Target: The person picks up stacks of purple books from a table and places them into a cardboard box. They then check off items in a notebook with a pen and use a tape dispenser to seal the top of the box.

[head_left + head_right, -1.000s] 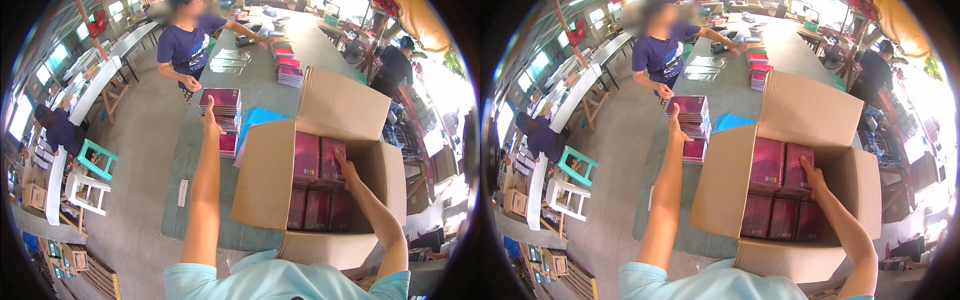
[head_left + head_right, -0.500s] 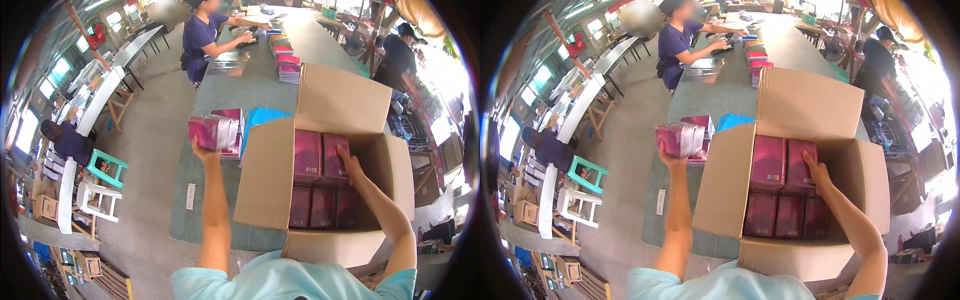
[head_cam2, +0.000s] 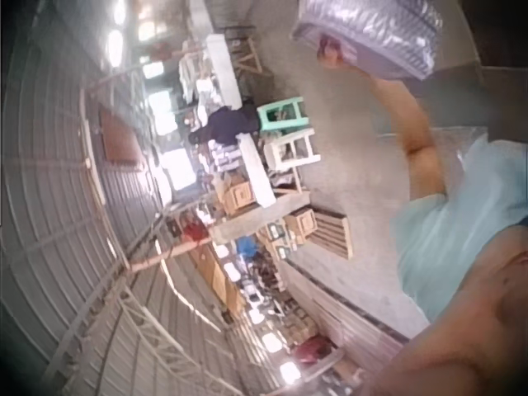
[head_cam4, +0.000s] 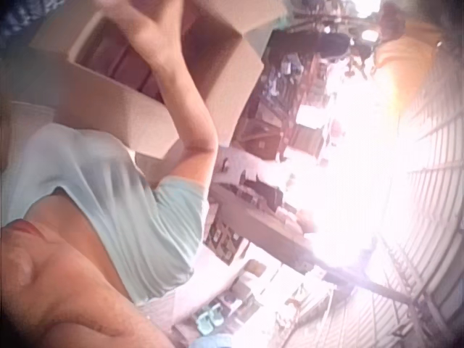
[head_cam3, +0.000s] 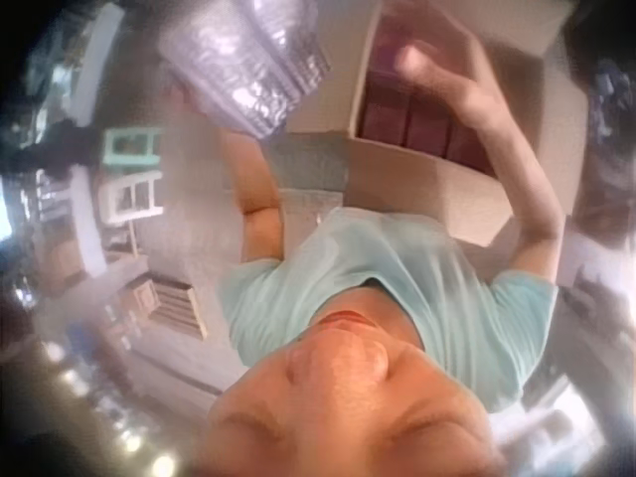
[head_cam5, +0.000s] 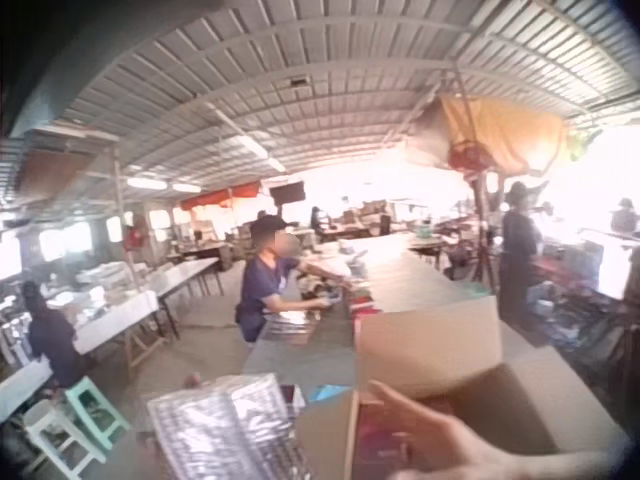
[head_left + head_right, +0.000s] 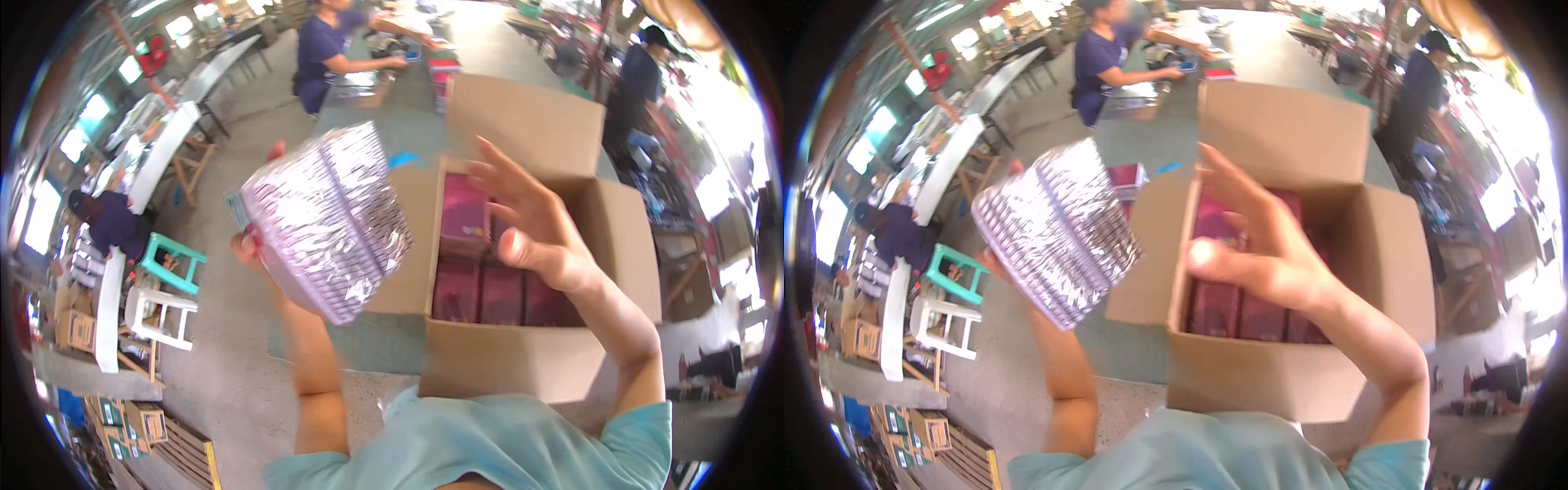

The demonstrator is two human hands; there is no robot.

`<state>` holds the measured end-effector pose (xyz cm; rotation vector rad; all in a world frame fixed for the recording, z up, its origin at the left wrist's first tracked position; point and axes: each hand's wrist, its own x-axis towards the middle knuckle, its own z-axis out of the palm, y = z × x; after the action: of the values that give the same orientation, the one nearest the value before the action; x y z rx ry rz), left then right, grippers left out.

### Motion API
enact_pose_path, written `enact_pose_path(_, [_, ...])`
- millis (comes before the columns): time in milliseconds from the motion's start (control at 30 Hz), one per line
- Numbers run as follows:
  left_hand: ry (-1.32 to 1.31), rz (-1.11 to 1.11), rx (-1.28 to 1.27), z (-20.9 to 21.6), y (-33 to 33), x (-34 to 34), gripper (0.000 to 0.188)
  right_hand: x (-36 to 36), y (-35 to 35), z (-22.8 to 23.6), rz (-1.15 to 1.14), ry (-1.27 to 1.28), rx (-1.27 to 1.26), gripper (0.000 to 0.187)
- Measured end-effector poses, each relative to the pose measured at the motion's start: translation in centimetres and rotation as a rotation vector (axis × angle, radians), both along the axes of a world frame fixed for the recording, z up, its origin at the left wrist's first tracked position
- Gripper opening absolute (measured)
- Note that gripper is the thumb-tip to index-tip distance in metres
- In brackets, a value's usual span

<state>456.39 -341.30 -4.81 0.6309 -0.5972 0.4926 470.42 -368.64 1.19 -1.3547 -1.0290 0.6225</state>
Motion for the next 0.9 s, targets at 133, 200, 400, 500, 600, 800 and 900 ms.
enact_pose_path(133, [0.522,0.185,0.396,5.3,-11.8,4.8,0.085,-1.1,-2.0,-1.5,-0.087,0.218,0.118,0.09])
enact_pose_path(200, [0.602,0.253,0.56,5.1,-14.6,6.3,0.087,-0.6,-4.1,-0.7,-0.074,0.564,0.026,0.054])
enact_pose_path(400, [0.786,0.398,0.863,1.9,-14.4,6.8,0.104,1.2,-6.7,-7.1,-0.181,1.147,-0.136,0.04])
enact_pose_path(500, [0.73,0.626,0.76,4.5,-14.7,3.7,0.084,1.8,-4.8,-11.5,-0.176,1.007,-0.473,0.041])
enact_pose_path(600, [0.691,0.771,0.48,1.9,-8.8,-0.4,0.077,0.9,-3.6,-15.4,0.012,1.144,-0.638,0.047])
enact_pose_path(800, [1.074,0.934,-0.078,-11.2,1.7,-8.6,0.074,1.4,-1.9,-17.7,-0.014,1.152,-0.623,0.052])
enact_pose_path(900, [1.268,0.651,-0.393,-23.2,6.3,-5.9,0.08,0.8,-1.1,-15.5,0.035,0.877,-0.781,0.058])
